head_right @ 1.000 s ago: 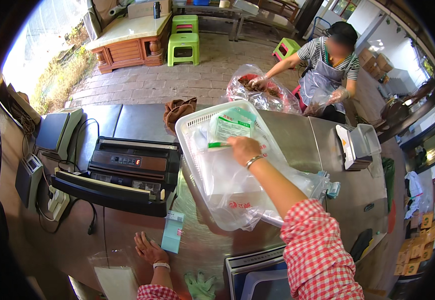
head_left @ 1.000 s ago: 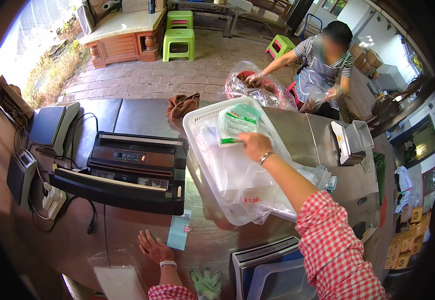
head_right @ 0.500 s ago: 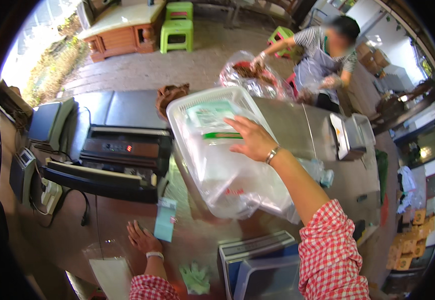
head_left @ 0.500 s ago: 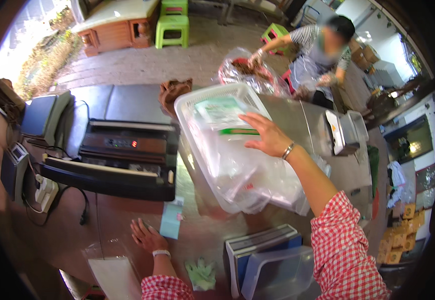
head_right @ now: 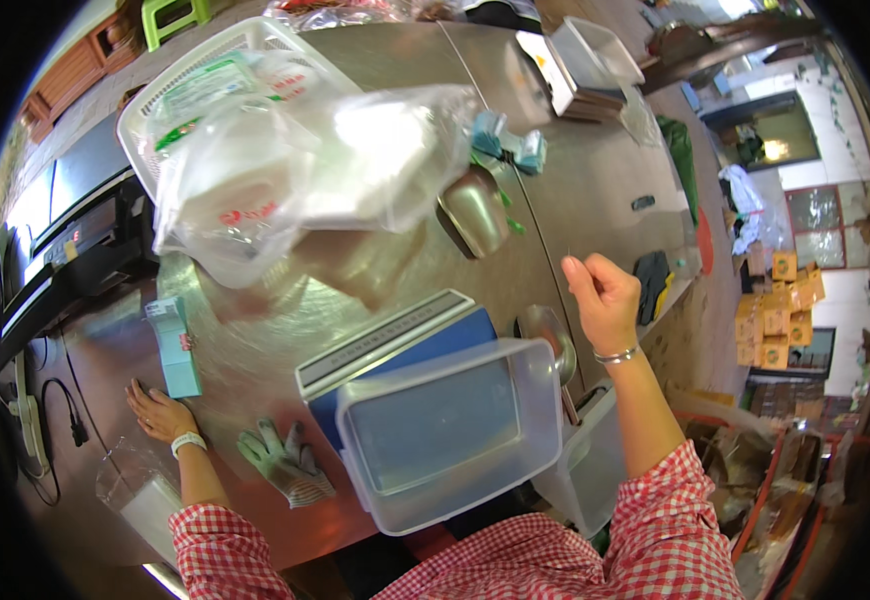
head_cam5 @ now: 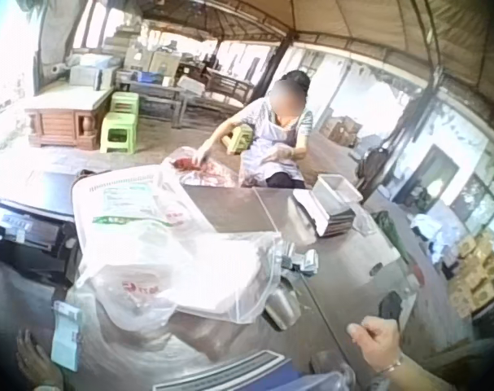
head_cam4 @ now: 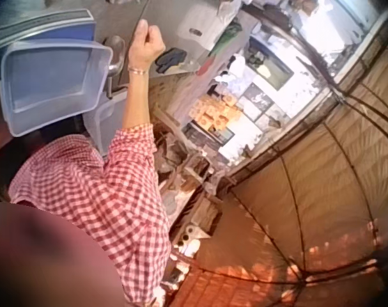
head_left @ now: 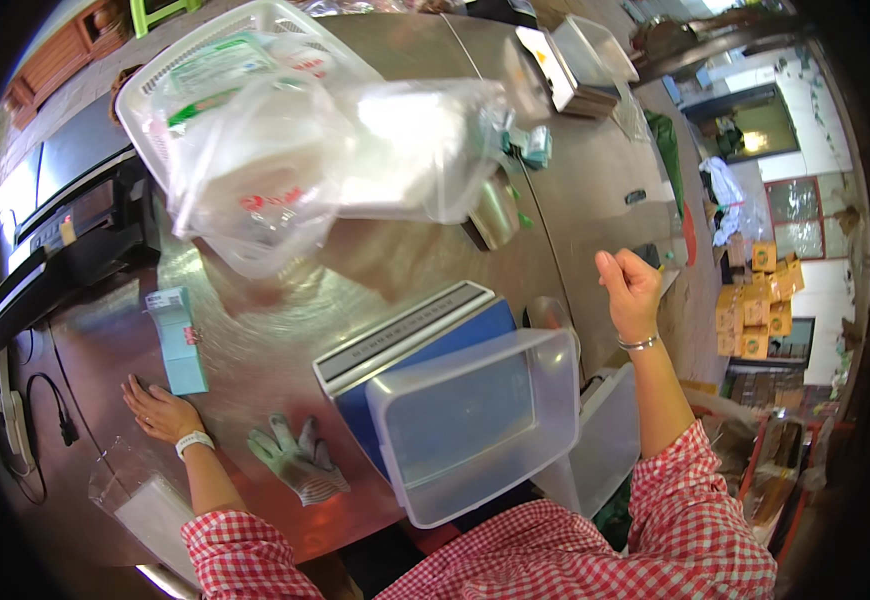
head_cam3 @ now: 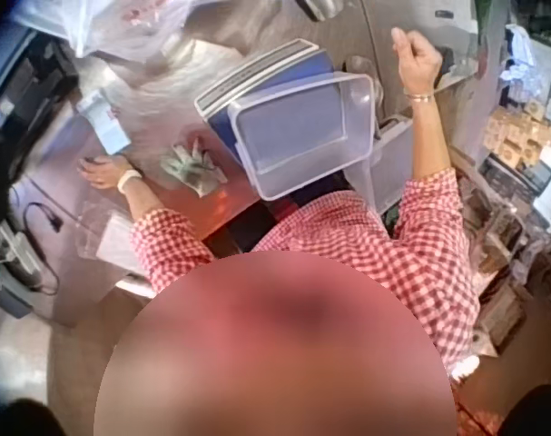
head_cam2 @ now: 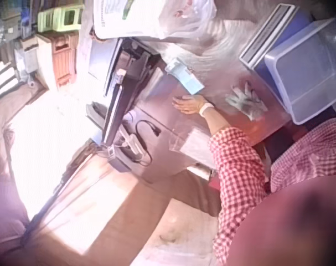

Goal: The person scoops dark dried fruit from a plastic bin into a plastic bag, weighs it on a digital scale, and places the bag on the table. The person then picks up a small label, peels the backing, and sticks it onto the bag before setting it aside.

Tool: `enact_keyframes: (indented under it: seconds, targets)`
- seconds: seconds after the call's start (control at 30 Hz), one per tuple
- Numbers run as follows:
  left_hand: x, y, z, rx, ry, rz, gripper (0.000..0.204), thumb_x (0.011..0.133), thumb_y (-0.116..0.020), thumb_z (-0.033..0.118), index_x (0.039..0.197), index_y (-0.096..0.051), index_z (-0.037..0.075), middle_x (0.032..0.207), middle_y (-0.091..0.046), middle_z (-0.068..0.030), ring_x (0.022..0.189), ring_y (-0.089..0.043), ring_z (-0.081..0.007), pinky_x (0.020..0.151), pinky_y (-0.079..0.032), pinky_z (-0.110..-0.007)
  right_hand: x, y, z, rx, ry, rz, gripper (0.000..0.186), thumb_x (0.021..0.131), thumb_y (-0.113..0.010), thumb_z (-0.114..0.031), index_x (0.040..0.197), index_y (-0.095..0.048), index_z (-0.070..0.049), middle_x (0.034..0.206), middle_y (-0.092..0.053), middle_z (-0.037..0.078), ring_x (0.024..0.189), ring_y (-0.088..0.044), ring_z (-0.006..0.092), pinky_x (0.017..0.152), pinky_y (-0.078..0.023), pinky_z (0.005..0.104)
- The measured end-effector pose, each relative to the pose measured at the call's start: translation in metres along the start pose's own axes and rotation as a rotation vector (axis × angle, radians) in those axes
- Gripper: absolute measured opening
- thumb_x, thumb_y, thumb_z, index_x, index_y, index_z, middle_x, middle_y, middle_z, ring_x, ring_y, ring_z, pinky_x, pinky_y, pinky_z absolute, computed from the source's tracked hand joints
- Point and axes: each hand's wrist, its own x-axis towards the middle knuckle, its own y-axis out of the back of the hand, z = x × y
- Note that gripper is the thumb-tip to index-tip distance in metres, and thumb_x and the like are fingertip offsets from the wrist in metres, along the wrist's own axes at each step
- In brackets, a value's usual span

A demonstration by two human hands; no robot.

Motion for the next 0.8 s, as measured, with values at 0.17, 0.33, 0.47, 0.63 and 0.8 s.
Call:
enact_keyframes:
  seconds: [0.17, 0.33, 0.47, 0.63, 0.8]
  targets:
    - [0.011, -0.015, -0.028, -0.344, 0.039, -0.015, 0.039, 0.093, -0.036, 0.026, 0.126, -0.045, 0.006, 0.131, -0.044, -0.0109, 0.122, -0.040, -0.0257, 0.101, -0.028, -0.040, -0.096, 0.042, 0.073, 0.067, -0.242, 0.027, 0.005, 0.084, -0.058, -0.007, 0.084, -0.058, -0.002, 0.055, -0.037, -0.009, 0.051, -0.029, -0.0006, 0.044, -0.022, 0.0177]
    - [0.018, -0.031, -0.064, -0.578, -0.020, 0.023, 0.042, 0.094, -0.035, 0.025, 0.119, -0.048, -0.006, 0.122, -0.050, -0.0213, 0.114, -0.046, -0.0299, 0.097, -0.035, -0.035, -0.149, 0.064, 0.131, 0.022, -0.357, 0.080, 0.006, 0.083, -0.057, -0.007, 0.088, -0.060, -0.003, 0.055, -0.034, -0.009, 0.050, -0.027, -0.0003, 0.044, -0.020, 0.0188]
    - [0.033, -0.033, -0.077, -0.725, 0.038, -0.043, 0.044, 0.096, -0.029, 0.027, 0.123, -0.048, -0.001, 0.126, -0.048, -0.0175, 0.116, -0.045, -0.0274, 0.100, -0.034, -0.034, -0.176, 0.082, 0.187, -0.071, -0.330, 0.172, 0.008, 0.084, -0.059, -0.010, 0.084, -0.060, -0.002, 0.055, -0.040, -0.008, 0.051, -0.031, 0.0001, 0.044, -0.024, 0.0191]
    - [0.040, -0.029, -0.078, -1.044, 0.088, -0.094, 0.047, 0.094, -0.031, 0.034, 0.127, -0.045, 0.003, 0.131, -0.043, -0.0137, 0.120, -0.042, -0.0282, 0.102, -0.032, -0.037, -0.219, 0.114, 0.254, -0.146, -0.190, 0.389, 0.028, 0.085, -0.059, -0.022, 0.067, -0.060, -0.001, 0.053, -0.046, -0.004, 0.051, -0.037, 0.0026, 0.045, -0.030, 0.0212]
    - [-0.023, 0.050, -0.087, -1.128, -0.086, 0.160, 0.040, 0.093, -0.037, 0.031, 0.116, -0.048, 0.001, 0.117, -0.052, -0.0167, 0.104, -0.051, -0.0290, 0.088, -0.042, -0.039, -0.322, 0.145, 0.317, -0.190, -0.353, 0.480, 0.037, 0.084, -0.058, -0.030, 0.060, -0.056, -0.002, 0.048, -0.043, -0.001, 0.048, -0.037, 0.0054, 0.045, -0.031, 0.0247]
